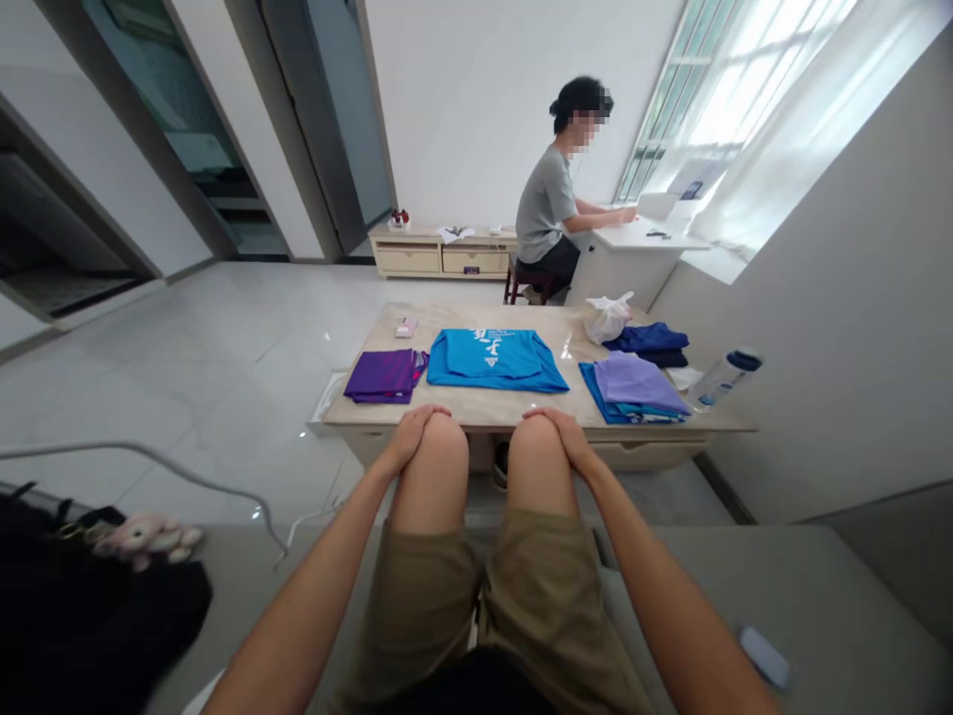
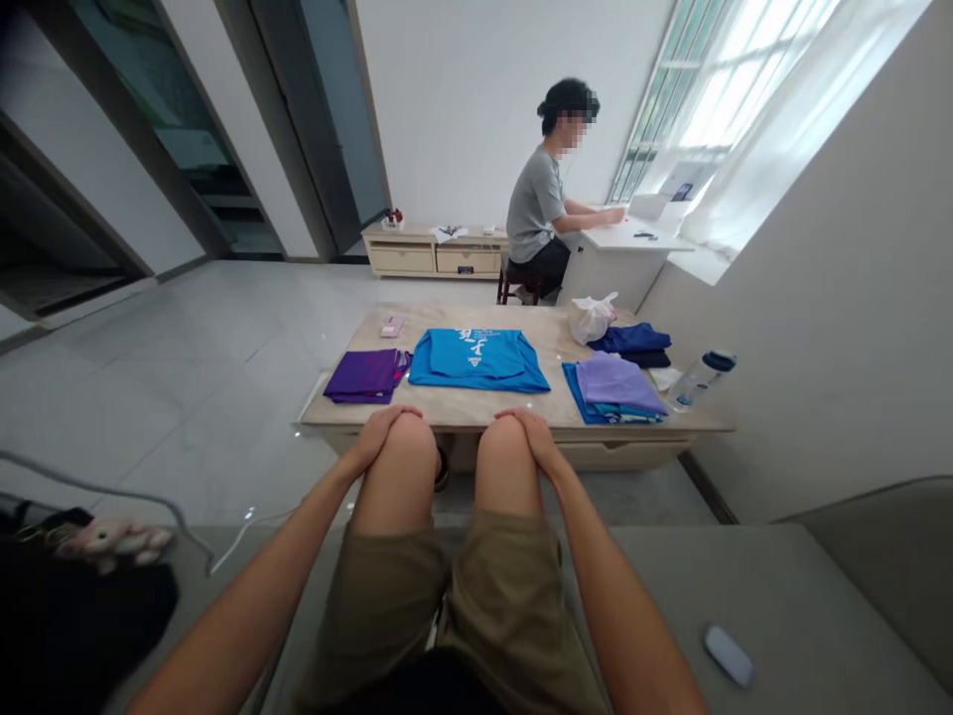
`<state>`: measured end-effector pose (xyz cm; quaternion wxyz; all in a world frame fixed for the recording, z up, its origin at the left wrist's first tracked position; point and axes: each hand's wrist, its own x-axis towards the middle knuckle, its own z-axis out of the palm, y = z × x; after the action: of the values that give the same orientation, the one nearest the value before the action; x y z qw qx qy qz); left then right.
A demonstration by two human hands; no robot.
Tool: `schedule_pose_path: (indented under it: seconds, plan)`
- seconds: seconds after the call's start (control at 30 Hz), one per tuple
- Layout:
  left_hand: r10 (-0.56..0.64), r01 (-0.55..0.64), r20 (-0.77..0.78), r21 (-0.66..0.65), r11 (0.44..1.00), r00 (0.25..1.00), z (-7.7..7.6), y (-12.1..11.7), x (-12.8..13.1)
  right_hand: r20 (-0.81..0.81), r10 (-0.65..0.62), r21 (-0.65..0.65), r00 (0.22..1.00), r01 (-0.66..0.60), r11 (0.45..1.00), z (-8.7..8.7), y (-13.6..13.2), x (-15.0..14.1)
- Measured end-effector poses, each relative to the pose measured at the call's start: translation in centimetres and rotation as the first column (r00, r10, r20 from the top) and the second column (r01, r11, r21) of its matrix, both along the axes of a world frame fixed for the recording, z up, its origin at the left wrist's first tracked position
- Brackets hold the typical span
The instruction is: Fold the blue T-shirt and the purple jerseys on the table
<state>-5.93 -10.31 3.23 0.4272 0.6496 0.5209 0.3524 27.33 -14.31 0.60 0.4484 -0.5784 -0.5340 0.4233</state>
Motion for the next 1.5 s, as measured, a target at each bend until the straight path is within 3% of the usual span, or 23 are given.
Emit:
schedule_pose_path:
  seconds: [0.17,0.23,0.33,0.4,0.5,0.6,0.7,0.83,0.9,0.97,1.07,1.17,1.33,1.43,1.5]
  plan:
    - [0.015,-0.014,-0.045,0.021,1.000,0.999,-0.7,0.0,-1.7,0.044,-0.046,0.002,0.998,0.046,0.999,-0.3,-0.4,0.9]
    - [0.024,-0.022,-0.084,0.024,0.999,0.996,-1.0,0.0,-2.2,0.099,0.014,-0.012,0.995,-0.012,1.000,0.3,-0.3,1.5]
    - [0.051,-0.052,-0.115,-0.003,0.999,0.992,-1.6,0.6,-2.8,0.303,0.165,-0.144,0.939,-0.127,0.981,1.6,1.5,2.9]
    - [0.048,-0.053,-0.095,-0.047,0.997,0.994,-2.3,1.3,-3.0,0.424,0.227,-0.227,0.877,-0.140,0.964,2.2,4.2,3.8]
    - [0.043,-0.048,-0.045,-0.116,0.992,0.998,-3.6,2.4,-3.4,0.487,0.212,-0.233,0.847,-0.108,0.966,1.8,10.0,4.4]
    - [0.038,-0.051,-0.068,-0.192,0.980,0.997,-4.5,3.3,-3.6,0.530,0.144,-0.185,0.836,-0.052,0.981,-0.2,16.3,4.5]
    - [-0.058,0.003,-0.245,-0.219,0.976,0.968,-4.1,4.7,-2.8,0.615,0.011,-0.169,0.788,0.118,0.979,-3.3,20.9,5.3]
    - [-0.182,0.136,-0.537,-0.124,0.983,0.824,-2.2,8.5,2.2,0.766,-0.172,-0.111,0.619,0.391,0.914,-8.1,22.8,7.8]
    - [-0.216,0.208,-0.592,-0.082,0.975,0.777,-1.6,11.3,6.5,0.807,-0.222,-0.093,0.547,0.490,0.867,-10.0,22.7,8.9]
    - [-0.263,0.293,-0.634,-0.060,0.954,0.728,-1.8,14.1,11.3,0.809,-0.231,-0.140,0.540,0.560,0.817,-11.3,22.5,9.6]
    - [-0.308,0.377,-0.694,-0.058,0.925,0.650,-3.6,17.7,17.8,0.759,-0.211,-0.245,0.615,0.571,0.784,-12.3,22.8,10.0]
    - [-0.304,0.377,-0.708,-0.058,0.924,0.637,-6.8,19.8,22.1,0.703,-0.158,-0.303,0.693,0.494,0.815,-12.7,23.6,10.1]
    - [-0.329,0.357,-0.652,-0.095,0.929,0.683,-11.1,21.2,25.3,0.647,-0.101,-0.282,0.756,0.360,0.889,-13.1,24.5,9.9]
    - [-0.308,0.336,-0.655,-0.086,0.938,0.690,-11.8,21.8,26.5,0.535,-0.148,-0.224,0.832,0.309,0.924,-12.9,25.0,9.3]
    - [-0.275,0.307,-0.647,-0.066,0.949,0.711,-11.8,22.1,27.1,0.379,-0.164,-0.202,0.911,0.254,0.946,-12.6,25.3,8.9]
